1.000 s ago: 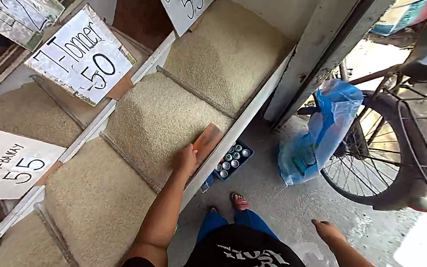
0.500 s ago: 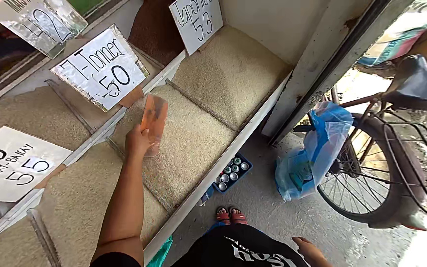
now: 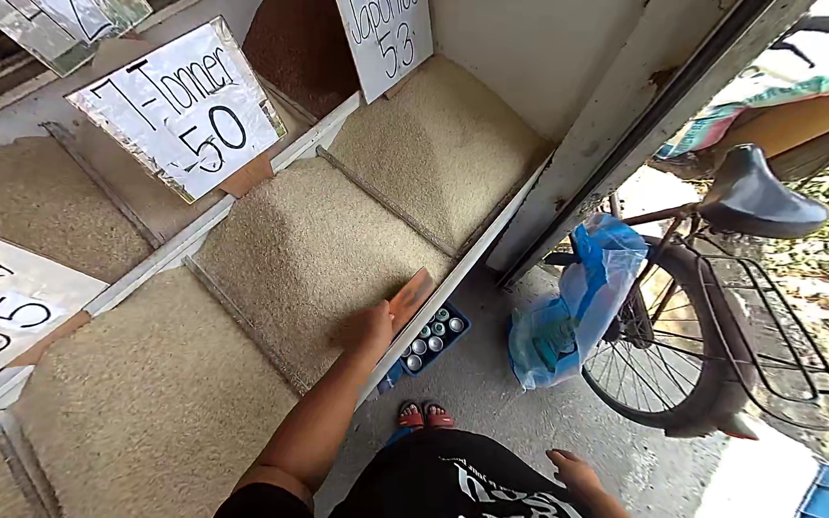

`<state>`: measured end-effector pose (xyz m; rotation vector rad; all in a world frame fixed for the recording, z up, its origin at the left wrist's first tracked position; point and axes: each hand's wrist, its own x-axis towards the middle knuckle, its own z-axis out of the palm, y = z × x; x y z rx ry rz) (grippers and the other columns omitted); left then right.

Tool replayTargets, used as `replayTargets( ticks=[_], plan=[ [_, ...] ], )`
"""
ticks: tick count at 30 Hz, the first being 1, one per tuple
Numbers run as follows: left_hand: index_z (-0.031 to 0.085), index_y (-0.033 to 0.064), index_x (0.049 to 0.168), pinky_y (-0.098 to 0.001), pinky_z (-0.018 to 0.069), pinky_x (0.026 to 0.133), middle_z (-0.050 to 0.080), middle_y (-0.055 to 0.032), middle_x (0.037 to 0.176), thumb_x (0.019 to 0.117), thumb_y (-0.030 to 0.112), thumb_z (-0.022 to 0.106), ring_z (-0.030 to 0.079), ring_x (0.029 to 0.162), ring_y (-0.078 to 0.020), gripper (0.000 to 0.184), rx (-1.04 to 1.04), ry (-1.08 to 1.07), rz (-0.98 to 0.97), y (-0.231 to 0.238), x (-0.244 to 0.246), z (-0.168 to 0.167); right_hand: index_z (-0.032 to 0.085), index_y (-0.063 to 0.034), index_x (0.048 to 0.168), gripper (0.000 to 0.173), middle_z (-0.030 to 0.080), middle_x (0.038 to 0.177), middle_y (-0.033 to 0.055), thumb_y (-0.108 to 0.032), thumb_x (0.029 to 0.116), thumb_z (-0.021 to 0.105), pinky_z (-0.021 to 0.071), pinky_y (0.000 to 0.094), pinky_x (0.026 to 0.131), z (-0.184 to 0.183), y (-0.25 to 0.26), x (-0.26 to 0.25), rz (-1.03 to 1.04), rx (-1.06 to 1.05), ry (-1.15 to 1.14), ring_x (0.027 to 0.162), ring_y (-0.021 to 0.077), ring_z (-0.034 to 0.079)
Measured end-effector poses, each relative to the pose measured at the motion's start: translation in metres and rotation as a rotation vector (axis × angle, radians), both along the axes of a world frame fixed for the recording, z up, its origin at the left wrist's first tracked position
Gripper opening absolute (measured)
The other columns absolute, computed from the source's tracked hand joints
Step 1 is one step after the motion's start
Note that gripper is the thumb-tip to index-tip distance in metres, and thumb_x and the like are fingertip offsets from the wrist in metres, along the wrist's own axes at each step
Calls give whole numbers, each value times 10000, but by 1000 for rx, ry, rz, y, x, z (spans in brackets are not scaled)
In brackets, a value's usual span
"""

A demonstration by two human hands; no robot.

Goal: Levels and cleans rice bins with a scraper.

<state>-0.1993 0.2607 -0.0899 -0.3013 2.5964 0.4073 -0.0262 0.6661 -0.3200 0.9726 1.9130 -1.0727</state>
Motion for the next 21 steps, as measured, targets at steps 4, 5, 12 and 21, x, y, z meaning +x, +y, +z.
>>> replayTargets(
  ticks=[4,5,12,21],
  plan=[
    [612,33,1348,-579,519,1012,672,-216,1277,1081,278,504,653,1208,-378,378,13,21,56,-13,-18,6,558,59,1390,454,590,1328,319,-280,1094,499,422,558,1055,-18,6,20,59,47,-79,1218,395,580],
    [618,40,1321,-580,515,1005,672,-210,1268,1080,277,504,650,1208,-375,356,-3,21,83,-26,-22,14,545,47,1405,466,592,1306,305,-296,1096,490,441,535,1015,-19,6,19,54,50,-85,1154,364,588],
    [652,-7,1200,-664,515,933,688,-276,1124,1056,271,590,670,1098,-450,319,-96,315,356,-155,-38,90,508,3,1462,474,541,1413,299,-303,1102,463,435,540,1059,-3,-4,5,-54,21,-30,1241,385,578],
    [618,18,1287,-572,524,985,689,-223,1177,1092,288,498,675,1137,-378,354,52,32,79,-67,28,47,529,21,1428,462,593,1270,281,-299,1099,471,458,497,956,-22,-13,5,68,32,-122,1058,313,593]
  ],
)
